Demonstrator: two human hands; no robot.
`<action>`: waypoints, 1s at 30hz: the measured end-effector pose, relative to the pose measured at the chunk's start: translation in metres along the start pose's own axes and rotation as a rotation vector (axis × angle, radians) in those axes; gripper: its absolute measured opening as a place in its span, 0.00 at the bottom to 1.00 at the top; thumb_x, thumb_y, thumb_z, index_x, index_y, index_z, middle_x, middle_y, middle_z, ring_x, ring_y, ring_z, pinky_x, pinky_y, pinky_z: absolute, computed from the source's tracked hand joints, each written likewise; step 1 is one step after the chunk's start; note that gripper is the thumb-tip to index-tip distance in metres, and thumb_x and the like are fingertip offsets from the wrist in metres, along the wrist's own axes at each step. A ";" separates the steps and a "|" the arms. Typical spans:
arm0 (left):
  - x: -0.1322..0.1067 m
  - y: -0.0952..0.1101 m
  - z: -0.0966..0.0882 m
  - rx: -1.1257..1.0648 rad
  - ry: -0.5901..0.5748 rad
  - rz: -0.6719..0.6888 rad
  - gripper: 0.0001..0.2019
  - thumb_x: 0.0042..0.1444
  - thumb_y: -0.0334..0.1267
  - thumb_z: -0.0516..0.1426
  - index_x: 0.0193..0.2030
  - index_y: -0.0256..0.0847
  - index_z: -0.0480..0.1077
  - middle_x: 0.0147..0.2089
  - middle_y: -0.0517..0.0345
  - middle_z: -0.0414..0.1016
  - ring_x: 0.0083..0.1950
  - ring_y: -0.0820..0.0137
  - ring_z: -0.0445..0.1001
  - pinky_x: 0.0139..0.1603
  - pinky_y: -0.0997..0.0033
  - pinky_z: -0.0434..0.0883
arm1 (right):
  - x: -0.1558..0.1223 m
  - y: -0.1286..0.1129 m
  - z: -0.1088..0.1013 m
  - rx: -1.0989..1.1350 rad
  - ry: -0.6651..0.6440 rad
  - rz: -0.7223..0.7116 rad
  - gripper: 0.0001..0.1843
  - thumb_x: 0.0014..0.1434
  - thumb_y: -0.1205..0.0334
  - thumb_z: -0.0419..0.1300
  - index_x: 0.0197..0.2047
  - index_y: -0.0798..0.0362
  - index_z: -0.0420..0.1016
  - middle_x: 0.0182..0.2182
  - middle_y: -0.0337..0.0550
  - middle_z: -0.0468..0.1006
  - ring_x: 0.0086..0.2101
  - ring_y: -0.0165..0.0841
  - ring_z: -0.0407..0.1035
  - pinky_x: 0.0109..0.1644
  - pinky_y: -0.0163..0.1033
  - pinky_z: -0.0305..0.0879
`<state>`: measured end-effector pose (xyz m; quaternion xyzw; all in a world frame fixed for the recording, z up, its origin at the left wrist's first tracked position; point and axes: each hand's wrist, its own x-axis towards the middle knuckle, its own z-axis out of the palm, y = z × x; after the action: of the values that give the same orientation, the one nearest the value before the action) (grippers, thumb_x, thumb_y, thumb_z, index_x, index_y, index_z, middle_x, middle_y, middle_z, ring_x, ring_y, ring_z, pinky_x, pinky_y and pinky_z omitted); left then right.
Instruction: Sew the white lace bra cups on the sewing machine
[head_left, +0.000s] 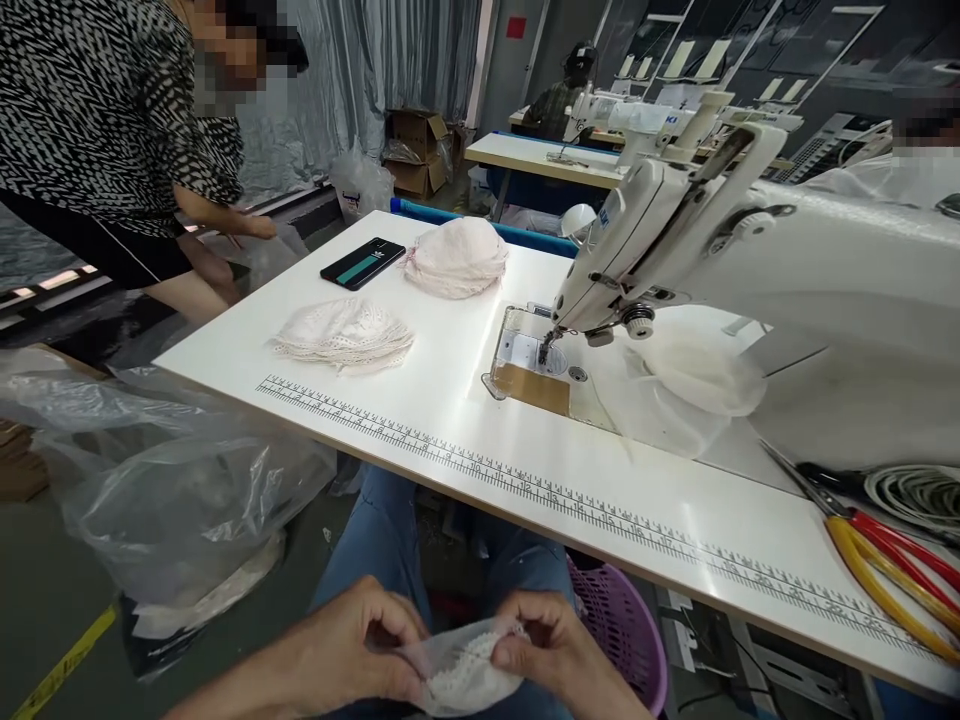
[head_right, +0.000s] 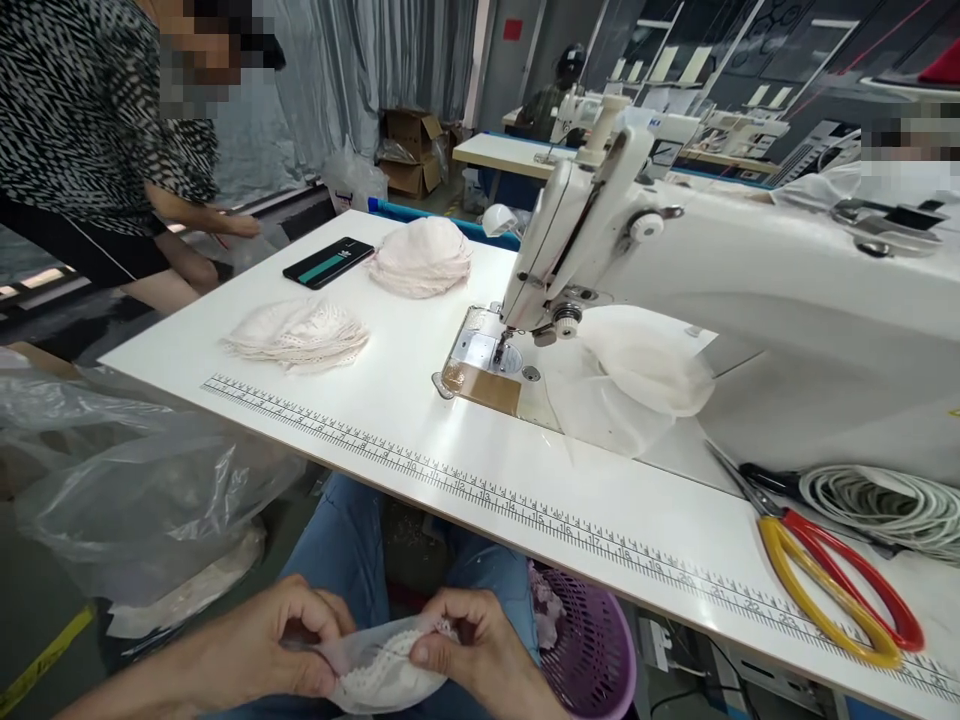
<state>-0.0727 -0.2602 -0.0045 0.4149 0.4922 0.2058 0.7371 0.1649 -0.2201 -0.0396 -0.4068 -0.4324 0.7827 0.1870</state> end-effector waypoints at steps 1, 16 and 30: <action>0.000 -0.001 0.000 -0.014 0.014 -0.026 0.07 0.42 0.40 0.67 0.29 0.41 0.81 0.33 0.58 0.76 0.36 0.68 0.71 0.36 0.76 0.66 | 0.000 0.000 0.000 0.003 0.002 0.001 0.18 0.39 0.49 0.73 0.24 0.55 0.78 0.20 0.37 0.72 0.24 0.27 0.63 0.30 0.32 0.60; 0.000 -0.001 -0.004 -0.032 -0.009 -0.133 0.08 0.38 0.36 0.68 0.29 0.39 0.81 0.25 0.60 0.79 0.27 0.71 0.71 0.30 0.78 0.64 | 0.003 -0.004 0.007 0.063 -0.027 0.043 0.18 0.37 0.52 0.75 0.24 0.57 0.78 0.20 0.37 0.72 0.23 0.25 0.62 0.29 0.31 0.58; 0.012 0.002 0.008 0.098 0.096 -0.188 0.12 0.34 0.41 0.68 0.25 0.35 0.80 0.20 0.63 0.69 0.26 0.74 0.62 0.26 0.78 0.56 | 0.005 -0.003 0.007 -0.061 -0.068 0.002 0.19 0.38 0.51 0.74 0.26 0.58 0.80 0.19 0.37 0.71 0.23 0.24 0.59 0.27 0.29 0.54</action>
<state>-0.0605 -0.2539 -0.0085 0.3921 0.5734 0.1310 0.7074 0.1561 -0.2189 -0.0369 -0.3859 -0.4619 0.7826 0.1590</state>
